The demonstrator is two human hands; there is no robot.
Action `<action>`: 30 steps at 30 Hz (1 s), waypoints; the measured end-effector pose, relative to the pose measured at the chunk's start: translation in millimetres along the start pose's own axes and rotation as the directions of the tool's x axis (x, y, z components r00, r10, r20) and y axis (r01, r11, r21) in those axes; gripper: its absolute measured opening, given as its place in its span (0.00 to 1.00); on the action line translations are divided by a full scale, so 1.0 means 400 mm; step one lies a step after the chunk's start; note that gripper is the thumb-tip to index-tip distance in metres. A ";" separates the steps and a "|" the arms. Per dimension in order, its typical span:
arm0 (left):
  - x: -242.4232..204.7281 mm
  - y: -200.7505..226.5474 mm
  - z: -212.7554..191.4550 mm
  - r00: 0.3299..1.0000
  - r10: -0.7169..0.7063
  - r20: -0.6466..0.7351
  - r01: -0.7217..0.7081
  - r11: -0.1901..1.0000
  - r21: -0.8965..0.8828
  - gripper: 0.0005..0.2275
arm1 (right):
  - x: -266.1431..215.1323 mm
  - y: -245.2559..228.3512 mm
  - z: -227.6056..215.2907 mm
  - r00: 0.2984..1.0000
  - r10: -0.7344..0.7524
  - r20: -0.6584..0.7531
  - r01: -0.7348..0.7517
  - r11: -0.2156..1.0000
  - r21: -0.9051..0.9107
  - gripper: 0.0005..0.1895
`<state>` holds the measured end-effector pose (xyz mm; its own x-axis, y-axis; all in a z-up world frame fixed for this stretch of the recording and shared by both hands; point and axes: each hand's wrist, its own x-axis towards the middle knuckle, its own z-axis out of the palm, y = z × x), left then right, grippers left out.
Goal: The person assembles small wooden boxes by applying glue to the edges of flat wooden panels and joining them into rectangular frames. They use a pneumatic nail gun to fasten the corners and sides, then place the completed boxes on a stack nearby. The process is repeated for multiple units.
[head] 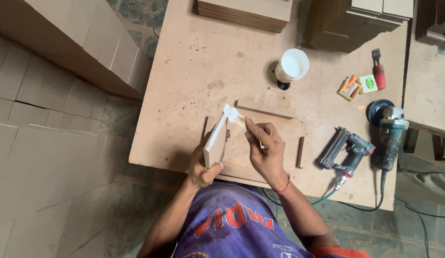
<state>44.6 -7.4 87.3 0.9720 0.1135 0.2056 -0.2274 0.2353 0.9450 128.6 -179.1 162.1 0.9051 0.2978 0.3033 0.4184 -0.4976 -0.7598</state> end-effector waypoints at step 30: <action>0.008 -0.050 0.024 0.967 -0.036 -0.252 0.101 0.962 0.253 0.34 | 0.468 0.841 -0.097 0.983 -0.042 0.177 0.171 0.547 -0.820 0.04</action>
<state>52.8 -21.1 71.4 0.9335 0.3442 0.1010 -0.1052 -0.0065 0.9944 441.6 -322.4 -14.2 0.8593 0.4577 0.2282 0.4450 -0.8890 0.1074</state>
